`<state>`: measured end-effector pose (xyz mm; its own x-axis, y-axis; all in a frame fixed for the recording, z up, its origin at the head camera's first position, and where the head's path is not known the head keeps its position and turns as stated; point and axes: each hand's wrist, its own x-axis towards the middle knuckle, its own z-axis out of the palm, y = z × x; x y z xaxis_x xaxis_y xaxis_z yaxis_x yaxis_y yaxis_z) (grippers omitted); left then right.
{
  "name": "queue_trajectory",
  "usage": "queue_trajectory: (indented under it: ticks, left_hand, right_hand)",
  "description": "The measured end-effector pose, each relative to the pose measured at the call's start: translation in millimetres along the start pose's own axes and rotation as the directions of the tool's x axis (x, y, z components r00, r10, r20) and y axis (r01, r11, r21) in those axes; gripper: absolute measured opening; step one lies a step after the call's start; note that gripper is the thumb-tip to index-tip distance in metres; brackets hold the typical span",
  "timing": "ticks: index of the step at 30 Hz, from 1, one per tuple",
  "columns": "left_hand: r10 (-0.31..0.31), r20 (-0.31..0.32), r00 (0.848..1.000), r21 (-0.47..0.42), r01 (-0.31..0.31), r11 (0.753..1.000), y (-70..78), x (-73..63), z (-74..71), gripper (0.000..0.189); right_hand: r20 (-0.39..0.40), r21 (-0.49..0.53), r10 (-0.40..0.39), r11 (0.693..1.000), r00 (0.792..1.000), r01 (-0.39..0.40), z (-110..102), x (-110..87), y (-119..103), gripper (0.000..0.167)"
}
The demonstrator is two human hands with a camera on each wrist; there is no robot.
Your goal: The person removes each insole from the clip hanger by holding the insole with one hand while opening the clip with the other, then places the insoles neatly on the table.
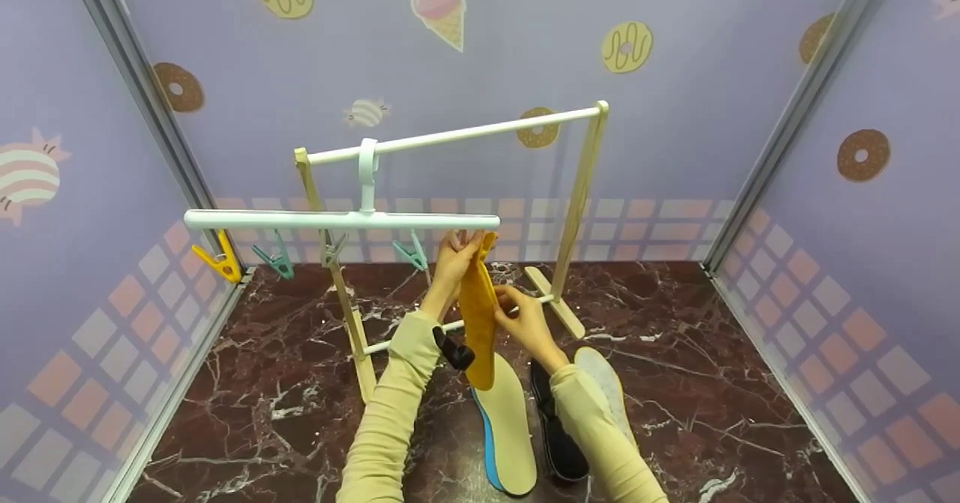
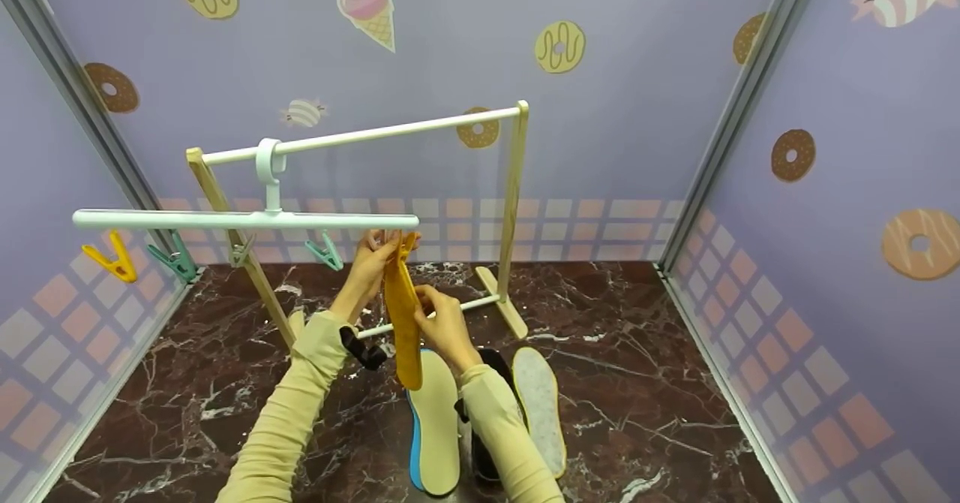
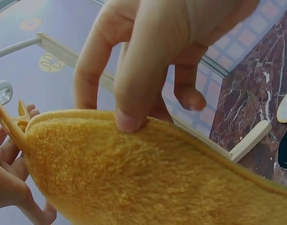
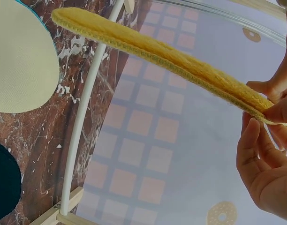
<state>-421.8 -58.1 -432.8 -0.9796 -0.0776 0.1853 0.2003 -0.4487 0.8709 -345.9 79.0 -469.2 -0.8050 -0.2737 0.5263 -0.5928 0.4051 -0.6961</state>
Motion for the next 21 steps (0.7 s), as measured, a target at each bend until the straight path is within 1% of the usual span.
queue_trajectory:
  ticks: [2,4,6,8,9,10,12,13,14,16,17,18,19,21]
  left_hand:
    - [-0.009,0.016,1.0,-0.014,0.009,1.0,1.8,-0.8,1.0,0.035]
    - [-0.021,0.022,1.0,-0.018,0.022,1.0,6.8,-5.0,3.9,0.035]
    - [-0.038,0.016,0.999,-0.018,0.039,0.999,11.3,-8.4,6.6,0.036]
    - [-0.044,0.004,0.999,-0.026,0.044,0.999,13.4,-10.4,8.2,0.038]
    - [-0.038,-0.003,0.999,-0.023,0.038,0.999,12.1,-10.0,8.1,0.038]
    - [-0.04,-0.016,0.999,-0.023,0.04,0.999,8.6,-7.1,7.2,0.037]
    - [-0.025,-0.018,1.0,-0.03,0.024,0.999,-3.1,1.4,2.1,0.033]
    - [-0.015,-0.006,1.0,-0.034,0.015,0.999,-14.9,10.6,-5.0,0.031]
    - [-0.009,0.003,1.0,-0.035,0.009,0.999,-23.2,17.1,-10.0,0.029]
    - [0.007,0.043,0.999,-0.046,-0.005,0.999,-44.2,35.3,-23.6,0.022]
    - [0.0,0.049,0.999,-0.037,0.001,0.999,-49.1,40.4,-27.0,0.017]
    - [0.001,0.069,0.998,-0.038,0.001,0.999,-56.1,47.1,-32.3,0.014]
    - [-0.011,0.072,0.997,-0.03,0.014,0.999,-61.4,52.8,-35.9,0.015]
    - [-0.049,0.04,0.998,0.002,0.049,0.999,-37.2,35.5,-21.8,0.011]
  right_hand:
    - [-0.002,-0.004,-0.002,1.0,1.0,0.002,0,-0.1,1,0.024]
    - [-0.005,-0.008,0.003,1.0,1.0,-0.003,-1,-0.2,1,0.024]
    - [-0.009,-0.009,0.011,1.0,1.0,-0.011,-1,-0.5,2,0.023]
    - [-0.013,-0.013,0.017,1.0,1.0,-0.017,-1,-0.8,2,0.023]
    - [-0.015,-0.013,0.021,1.0,1.0,-0.021,-1,-0.9,2,0.023]
    - [-0.016,-0.012,0.023,1.0,1.0,-0.023,-2,-1.0,2,0.023]
    - [-0.017,-0.012,0.024,1.0,1.0,-0.025,-2,-1.2,3,0.023]
    - [-0.016,-0.016,0.022,1.0,1.0,-0.022,-2,-1.3,3,0.023]
    - [-0.014,-0.018,0.02,1.0,1.0,-0.021,-1,-1.4,3,0.022]
    - [-0.012,-0.026,0.011,1.0,1.0,-0.011,-1,-1.7,3,0.023]
    - [-0.011,-0.031,0.009,0.999,1.0,-0.01,-1,-1.8,4,0.023]
    - [-0.012,-0.033,0.008,0.999,1.0,-0.009,-1,-1.9,4,0.023]
    - [-0.012,-0.035,0.005,0.999,1.0,-0.005,-1,-2.0,4,0.023]
    - [-0.018,-0.03,0.008,1.0,1.0,-0.008,-1,-2.0,4,0.023]
